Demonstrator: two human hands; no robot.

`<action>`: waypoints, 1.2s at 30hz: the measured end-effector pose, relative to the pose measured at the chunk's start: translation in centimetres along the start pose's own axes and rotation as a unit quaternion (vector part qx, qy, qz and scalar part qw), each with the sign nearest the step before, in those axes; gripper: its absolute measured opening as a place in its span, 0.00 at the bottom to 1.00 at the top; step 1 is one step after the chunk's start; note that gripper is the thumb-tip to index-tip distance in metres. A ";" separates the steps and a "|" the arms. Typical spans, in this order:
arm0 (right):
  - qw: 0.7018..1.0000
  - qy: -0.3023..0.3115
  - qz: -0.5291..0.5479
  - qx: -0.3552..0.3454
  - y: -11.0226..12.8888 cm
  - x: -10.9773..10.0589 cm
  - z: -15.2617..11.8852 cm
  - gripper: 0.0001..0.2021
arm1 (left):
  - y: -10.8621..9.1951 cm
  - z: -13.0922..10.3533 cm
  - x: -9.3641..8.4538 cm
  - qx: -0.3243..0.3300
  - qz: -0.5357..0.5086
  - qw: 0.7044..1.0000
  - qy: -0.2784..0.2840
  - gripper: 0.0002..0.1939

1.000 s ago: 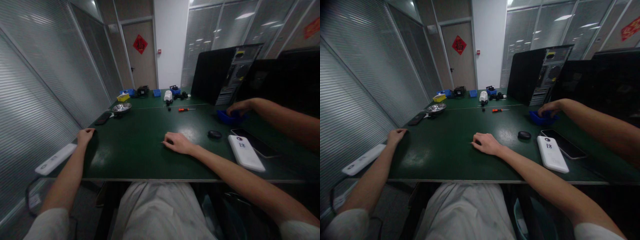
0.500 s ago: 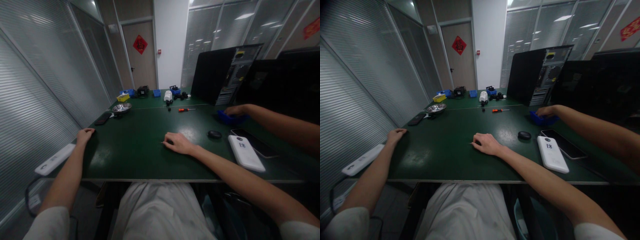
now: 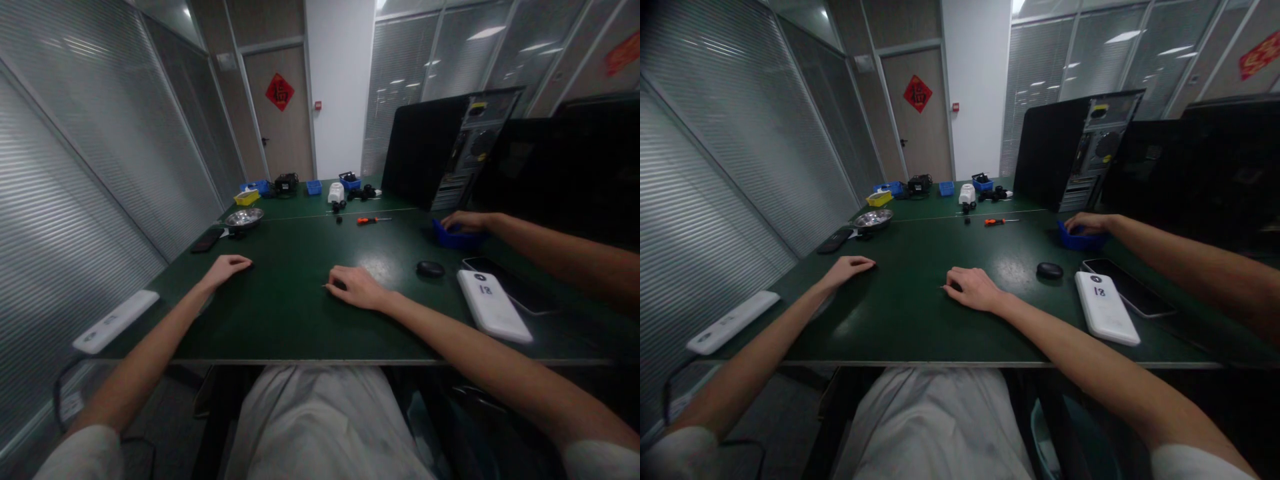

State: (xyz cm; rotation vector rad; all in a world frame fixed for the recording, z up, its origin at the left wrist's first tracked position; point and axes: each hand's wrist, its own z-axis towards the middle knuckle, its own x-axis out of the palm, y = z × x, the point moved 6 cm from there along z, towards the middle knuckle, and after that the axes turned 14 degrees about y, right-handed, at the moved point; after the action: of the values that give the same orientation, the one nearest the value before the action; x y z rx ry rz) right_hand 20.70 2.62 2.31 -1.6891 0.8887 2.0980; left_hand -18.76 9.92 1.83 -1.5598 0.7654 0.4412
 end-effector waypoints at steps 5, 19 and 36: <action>1.000 0.001 0.007 0.005 0.1 -0.2 -0.1 0.09 | -9.8 0.2 11.9 0.172 0.000 0.968 0.184 0.19; 1.000 -0.005 0.001 0.021 -0.3 -0.6 -0.3 0.07 | -13.7 -1.3 16.5 0.311 -0.062 0.941 0.118 0.24; 0.999 0.014 -0.013 0.051 -0.6 -0.6 -0.2 0.07 | -15.1 -3.2 16.8 0.334 0.105 0.928 0.127 0.15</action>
State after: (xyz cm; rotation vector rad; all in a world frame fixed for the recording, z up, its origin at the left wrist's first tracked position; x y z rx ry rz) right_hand 21.40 3.00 2.75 -1.6726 0.9593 1.9822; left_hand 3.04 3.20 1.76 -0.9007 1.1491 0.1015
